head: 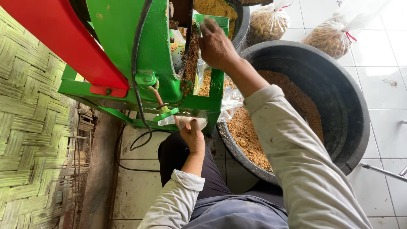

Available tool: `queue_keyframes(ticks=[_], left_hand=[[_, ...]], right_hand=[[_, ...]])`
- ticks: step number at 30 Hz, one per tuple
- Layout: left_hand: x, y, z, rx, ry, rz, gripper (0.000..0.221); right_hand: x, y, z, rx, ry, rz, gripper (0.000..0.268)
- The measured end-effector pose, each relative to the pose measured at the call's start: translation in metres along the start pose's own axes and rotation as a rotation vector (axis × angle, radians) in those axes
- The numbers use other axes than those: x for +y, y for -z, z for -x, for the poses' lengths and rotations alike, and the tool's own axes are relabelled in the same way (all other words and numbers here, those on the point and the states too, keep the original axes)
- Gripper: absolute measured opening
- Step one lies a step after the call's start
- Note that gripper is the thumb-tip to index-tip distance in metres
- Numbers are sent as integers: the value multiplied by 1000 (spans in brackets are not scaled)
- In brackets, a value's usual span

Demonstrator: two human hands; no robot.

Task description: The person uses a sieve and a wooden stick to sift a brown granular material in a large black basin. They repeatedly press the material through the mesh and shake the sieve to separate finer particles. Later, they collect the sifted material from a green machine into a plastic bag.

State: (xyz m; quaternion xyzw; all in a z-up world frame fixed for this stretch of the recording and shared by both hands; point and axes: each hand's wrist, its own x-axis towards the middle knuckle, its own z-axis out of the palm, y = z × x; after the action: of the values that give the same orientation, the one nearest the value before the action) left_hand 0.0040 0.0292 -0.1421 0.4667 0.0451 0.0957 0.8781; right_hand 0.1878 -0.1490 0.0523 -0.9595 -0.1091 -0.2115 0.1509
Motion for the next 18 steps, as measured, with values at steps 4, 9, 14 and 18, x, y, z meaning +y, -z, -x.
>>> queue_keyframes(ticks=[4, 9, 14, 18], left_hand=[[3, -5, -1, 8, 3, -13, 57], [7, -5, -1, 27, -17, -20, 72], [10, -3, -2, 3, -72, -108, 39], [16, -5, 4, 14, 15, -116, 67]], right_hand=[[-13, -2, 8, -17, -23, -204, 42], [-21, 5, 13, -18, -61, -260, 36], [-11, 2, 15, -3, 75, -322, 34], [-12, 0, 19, -9, 27, -297, 29]])
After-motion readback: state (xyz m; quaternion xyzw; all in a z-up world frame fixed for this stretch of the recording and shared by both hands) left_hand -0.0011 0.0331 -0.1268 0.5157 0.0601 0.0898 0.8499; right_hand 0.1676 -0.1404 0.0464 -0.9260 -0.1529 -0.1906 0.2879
